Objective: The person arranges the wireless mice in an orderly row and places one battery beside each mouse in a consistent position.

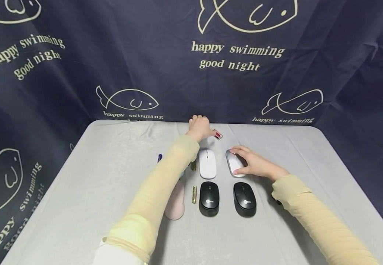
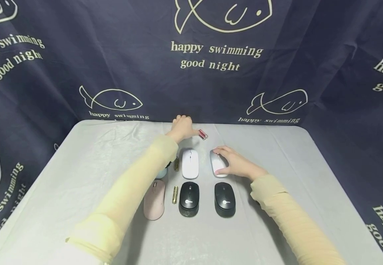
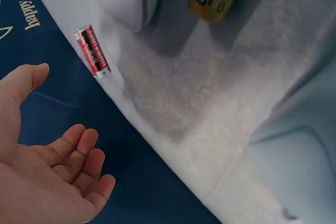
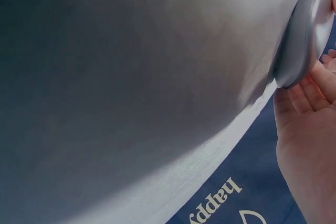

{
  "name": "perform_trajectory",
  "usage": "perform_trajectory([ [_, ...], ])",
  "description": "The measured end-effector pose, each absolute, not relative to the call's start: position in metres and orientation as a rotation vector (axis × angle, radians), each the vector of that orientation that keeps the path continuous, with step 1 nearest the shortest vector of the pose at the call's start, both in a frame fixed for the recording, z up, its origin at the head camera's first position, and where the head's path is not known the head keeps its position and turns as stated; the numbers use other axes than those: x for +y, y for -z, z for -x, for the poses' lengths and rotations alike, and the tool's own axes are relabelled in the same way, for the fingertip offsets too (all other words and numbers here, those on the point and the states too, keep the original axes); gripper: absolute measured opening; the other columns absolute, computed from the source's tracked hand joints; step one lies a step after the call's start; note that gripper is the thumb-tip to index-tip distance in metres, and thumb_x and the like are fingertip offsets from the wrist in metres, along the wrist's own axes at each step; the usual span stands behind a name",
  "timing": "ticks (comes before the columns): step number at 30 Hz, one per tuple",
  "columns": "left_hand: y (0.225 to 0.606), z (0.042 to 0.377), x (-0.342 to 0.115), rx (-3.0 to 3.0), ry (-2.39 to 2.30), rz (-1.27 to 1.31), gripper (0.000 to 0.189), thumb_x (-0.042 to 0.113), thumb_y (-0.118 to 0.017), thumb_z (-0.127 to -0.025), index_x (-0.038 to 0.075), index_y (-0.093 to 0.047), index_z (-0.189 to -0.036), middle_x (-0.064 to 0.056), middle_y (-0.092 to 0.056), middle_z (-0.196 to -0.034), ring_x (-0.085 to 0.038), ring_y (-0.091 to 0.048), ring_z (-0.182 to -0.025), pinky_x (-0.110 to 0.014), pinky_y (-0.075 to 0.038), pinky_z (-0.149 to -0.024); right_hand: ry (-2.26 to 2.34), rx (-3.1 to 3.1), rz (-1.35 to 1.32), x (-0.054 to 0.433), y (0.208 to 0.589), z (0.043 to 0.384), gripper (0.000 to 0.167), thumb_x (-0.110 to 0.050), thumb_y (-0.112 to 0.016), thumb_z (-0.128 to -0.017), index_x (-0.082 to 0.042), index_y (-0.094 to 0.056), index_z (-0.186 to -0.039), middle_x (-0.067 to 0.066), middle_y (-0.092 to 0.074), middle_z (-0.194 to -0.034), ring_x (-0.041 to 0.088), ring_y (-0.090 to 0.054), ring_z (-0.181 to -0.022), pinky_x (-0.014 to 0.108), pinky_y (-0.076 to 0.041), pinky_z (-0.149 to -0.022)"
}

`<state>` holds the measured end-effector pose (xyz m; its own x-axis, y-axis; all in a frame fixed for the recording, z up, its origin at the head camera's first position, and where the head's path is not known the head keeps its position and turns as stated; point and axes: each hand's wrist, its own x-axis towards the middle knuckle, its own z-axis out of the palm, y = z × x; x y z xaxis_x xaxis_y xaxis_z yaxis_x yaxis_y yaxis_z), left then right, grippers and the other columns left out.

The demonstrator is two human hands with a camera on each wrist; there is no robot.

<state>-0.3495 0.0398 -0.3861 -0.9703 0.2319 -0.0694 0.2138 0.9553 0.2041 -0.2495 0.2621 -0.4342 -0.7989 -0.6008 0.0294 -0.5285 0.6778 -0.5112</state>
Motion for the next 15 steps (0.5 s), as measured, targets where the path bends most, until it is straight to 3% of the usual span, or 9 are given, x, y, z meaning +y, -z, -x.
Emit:
perform_trajectory([
  [10,0.400,0.347,0.049,3.006,-0.295,-0.351,0.040,0.048,-0.065,-0.081,0.012,-0.064,-0.098,-0.007,-0.055,-0.106,-0.024,-0.041,-0.105,-0.036,-0.034,-0.090,0.756,2.755,0.915,0.265,0.435,0.249,0.081,-0.031,-0.082,-0.070,0.002,-0.045,-0.134,0.020,-0.040,-0.140,0.037,-0.036,-0.130,0.052,-0.027,-0.107],
  [15,0.408,0.349,0.052,3.010,-0.258,-0.346,0.047,0.052,-0.065,-0.080,0.012,-0.063,-0.105,-0.007,-0.055,-0.108,-0.024,-0.042,-0.106,-0.036,-0.034,-0.091,0.735,2.757,0.926,0.264,0.436,0.251,0.081,-0.031,-0.082,-0.071,0.002,-0.045,-0.135,0.020,-0.040,-0.139,0.036,-0.036,-0.131,0.051,-0.027,-0.108],
])
